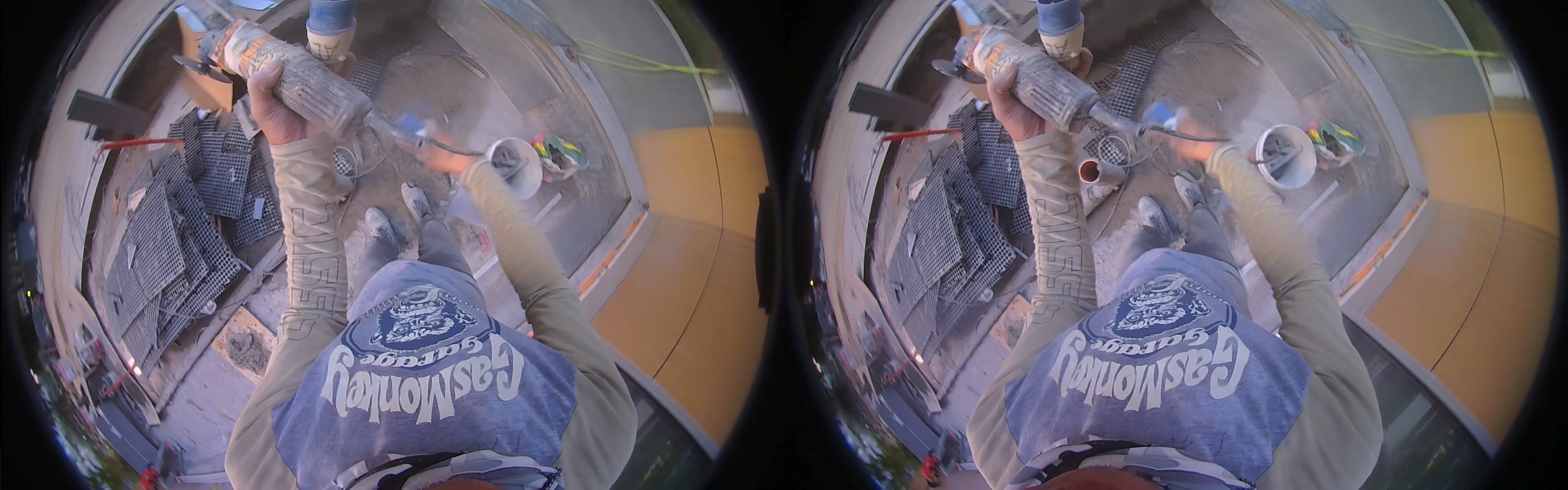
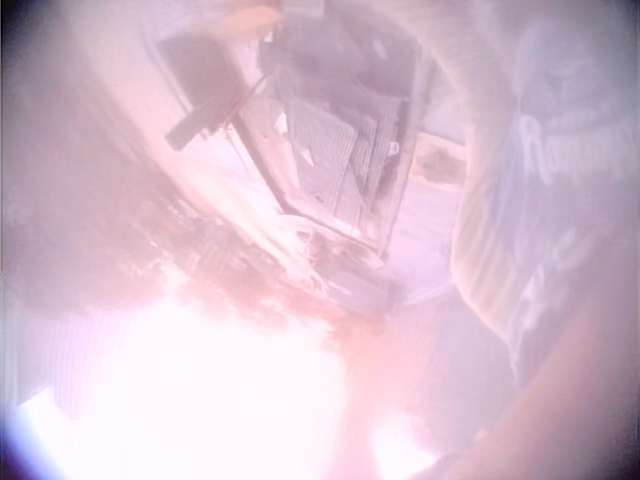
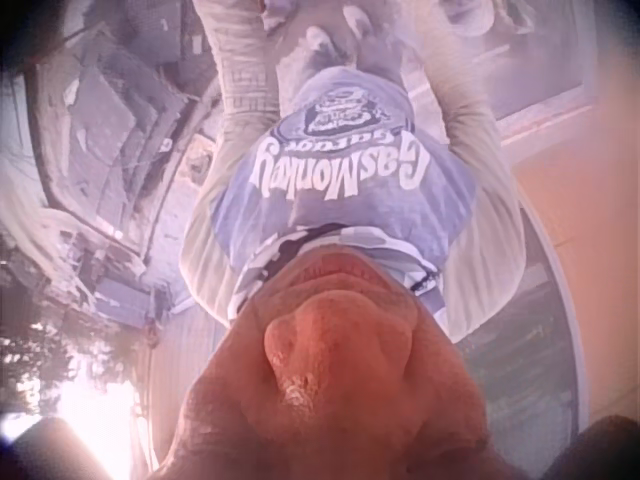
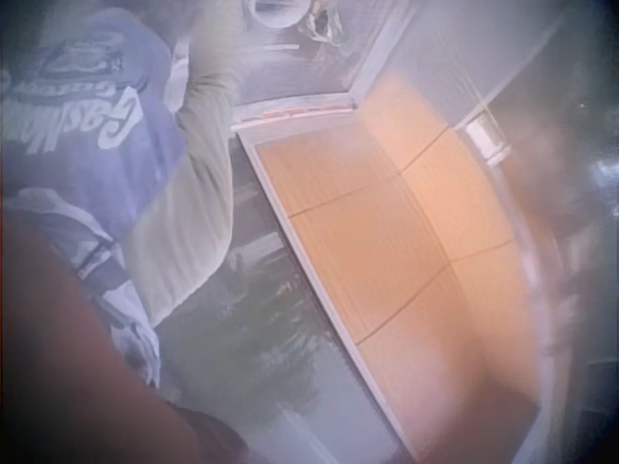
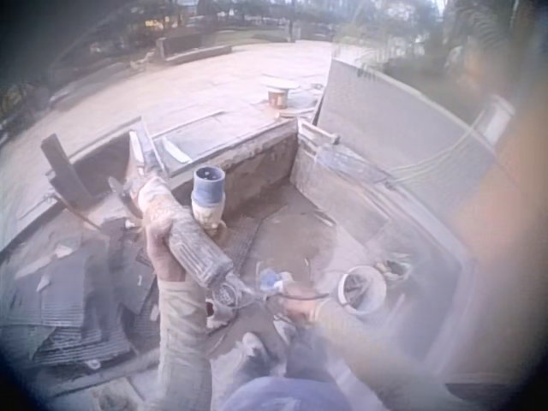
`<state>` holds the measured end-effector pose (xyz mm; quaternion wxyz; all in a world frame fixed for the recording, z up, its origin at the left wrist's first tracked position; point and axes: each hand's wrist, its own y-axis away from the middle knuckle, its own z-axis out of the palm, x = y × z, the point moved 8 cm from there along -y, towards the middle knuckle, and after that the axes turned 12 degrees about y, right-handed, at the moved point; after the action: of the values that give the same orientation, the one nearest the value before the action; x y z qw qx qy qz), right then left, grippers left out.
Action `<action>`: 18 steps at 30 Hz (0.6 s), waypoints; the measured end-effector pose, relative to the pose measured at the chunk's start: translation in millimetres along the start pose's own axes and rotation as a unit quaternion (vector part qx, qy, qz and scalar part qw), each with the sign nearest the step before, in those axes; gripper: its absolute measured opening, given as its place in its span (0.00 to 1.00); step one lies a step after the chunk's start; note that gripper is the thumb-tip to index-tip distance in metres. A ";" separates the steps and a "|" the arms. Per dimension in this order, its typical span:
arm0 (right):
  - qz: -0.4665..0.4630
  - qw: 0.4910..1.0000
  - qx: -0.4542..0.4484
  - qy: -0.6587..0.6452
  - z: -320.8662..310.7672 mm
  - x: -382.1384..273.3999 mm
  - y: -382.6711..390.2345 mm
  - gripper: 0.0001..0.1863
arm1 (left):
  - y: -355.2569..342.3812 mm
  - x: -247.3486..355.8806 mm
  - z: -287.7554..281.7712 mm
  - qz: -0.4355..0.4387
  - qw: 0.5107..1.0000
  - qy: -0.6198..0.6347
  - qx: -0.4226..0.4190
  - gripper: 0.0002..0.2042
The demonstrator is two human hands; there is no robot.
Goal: The person uses an angle grinder to cut a large stone tile on a construction site. They position the tile, cut along a marked line, and then separate the cut piece.
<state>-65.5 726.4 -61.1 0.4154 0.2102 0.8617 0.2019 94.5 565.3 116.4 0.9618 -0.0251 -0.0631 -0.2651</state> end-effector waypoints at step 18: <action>0.032 0.904 0.212 -0.370 -67.7 51.0 155.1 0.19 | 11.6 -54.1 -142.9 -0.175 0.937 -0.279 0.119 0.36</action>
<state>-118.4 870.4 26.6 0.6434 0.3799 0.6615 -0.0644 69.8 591.0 -32.7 0.8400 0.0277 -0.3637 -0.4017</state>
